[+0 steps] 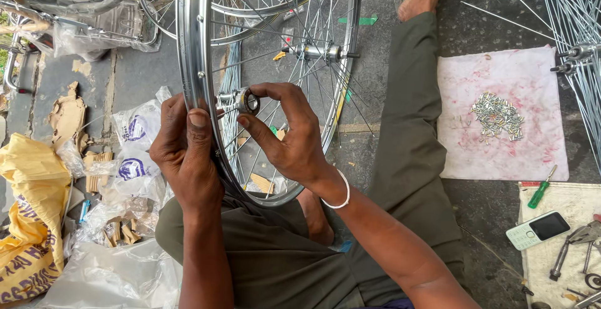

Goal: The person is assembling a bicycle wheel by inserting spokes into the rim and hub, then securing them with nipples. The person repeatedly picks up spokes and nipples, inserts the spoke, and tightens the nipple by hand.

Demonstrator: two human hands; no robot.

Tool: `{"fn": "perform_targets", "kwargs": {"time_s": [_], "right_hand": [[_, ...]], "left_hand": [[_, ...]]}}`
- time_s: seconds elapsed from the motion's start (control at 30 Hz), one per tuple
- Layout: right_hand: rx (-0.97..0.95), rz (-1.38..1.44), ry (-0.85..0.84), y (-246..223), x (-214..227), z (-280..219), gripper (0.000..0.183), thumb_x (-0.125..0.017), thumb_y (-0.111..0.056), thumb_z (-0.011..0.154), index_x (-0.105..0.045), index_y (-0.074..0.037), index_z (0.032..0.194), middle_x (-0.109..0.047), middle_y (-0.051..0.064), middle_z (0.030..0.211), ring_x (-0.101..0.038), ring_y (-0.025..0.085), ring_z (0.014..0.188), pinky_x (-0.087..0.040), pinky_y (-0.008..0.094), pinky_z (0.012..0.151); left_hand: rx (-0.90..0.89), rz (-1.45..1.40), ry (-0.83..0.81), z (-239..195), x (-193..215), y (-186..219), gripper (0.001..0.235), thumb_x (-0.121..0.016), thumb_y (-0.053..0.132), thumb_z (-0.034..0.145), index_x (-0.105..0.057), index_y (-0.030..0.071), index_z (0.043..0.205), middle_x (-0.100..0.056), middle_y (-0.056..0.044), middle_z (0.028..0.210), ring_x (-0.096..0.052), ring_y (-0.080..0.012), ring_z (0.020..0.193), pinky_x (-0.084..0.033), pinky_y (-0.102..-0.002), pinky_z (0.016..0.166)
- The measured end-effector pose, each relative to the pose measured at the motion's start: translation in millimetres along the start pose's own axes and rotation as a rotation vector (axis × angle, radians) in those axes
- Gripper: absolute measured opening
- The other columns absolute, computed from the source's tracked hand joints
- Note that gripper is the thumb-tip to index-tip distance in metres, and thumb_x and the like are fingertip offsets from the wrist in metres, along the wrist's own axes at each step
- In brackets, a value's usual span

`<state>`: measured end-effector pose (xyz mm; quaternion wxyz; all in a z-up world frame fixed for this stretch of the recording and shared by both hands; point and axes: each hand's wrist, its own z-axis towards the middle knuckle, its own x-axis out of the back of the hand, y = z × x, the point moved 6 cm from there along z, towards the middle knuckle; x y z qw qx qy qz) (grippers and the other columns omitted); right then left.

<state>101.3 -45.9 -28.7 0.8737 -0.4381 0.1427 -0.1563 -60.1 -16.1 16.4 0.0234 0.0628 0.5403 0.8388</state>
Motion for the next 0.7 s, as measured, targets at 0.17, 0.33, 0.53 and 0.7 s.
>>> {"fn": "perform_targets", "kwargs": {"time_s": [0.17,0.33,0.53,0.7], "right_hand": [[0.023,0.050,-0.117,4,-1,2,0.035,-0.076,-0.019,0.102,-0.064,-0.009,0.133,-0.070,0.007,0.125,-0.067,0.023,0.120,-0.054,0.034,0.106],[-0.153,0.334,-0.409,14,-16,10,0.038,-0.067,-0.023,0.106,-0.061,-0.008,0.140,-0.069,0.004,0.124,-0.066,0.018,0.118,-0.054,0.033,0.107],[-0.176,0.546,-0.393,21,-8,16,0.027,-0.073,-0.019,0.106,-0.068,-0.006,0.129,-0.072,0.004,0.116,-0.067,0.015,0.113,-0.055,0.033,0.107],[-0.147,0.363,-0.390,16,-13,16,0.033,-0.080,-0.013,0.093,-0.064,-0.006,0.121,-0.071,0.005,0.113,-0.069,0.015,0.106,-0.058,0.032,0.096]], "left_hand": [[-0.062,0.037,-0.013,3,-1,3,0.029,-0.066,0.020,0.114,-0.069,-0.006,0.127,-0.060,-0.006,0.119,-0.057,-0.0094,0.106,-0.047,-0.023,0.095],[-0.088,0.022,-0.007,4,-1,5,0.029,-0.067,0.021,0.113,-0.070,-0.004,0.129,-0.061,-0.007,0.121,-0.061,-0.0119,0.111,-0.049,-0.025,0.100],[-0.062,0.020,0.025,1,-1,6,0.029,-0.071,0.023,0.111,-0.070,-0.004,0.122,-0.066,-0.006,0.111,-0.062,-0.0104,0.102,-0.049,-0.023,0.092],[0.069,-0.017,0.163,-3,2,-2,0.026,-0.075,0.021,0.106,-0.068,-0.003,0.099,-0.067,-0.002,0.088,-0.058,-0.0067,0.077,-0.047,-0.021,0.071]]}}
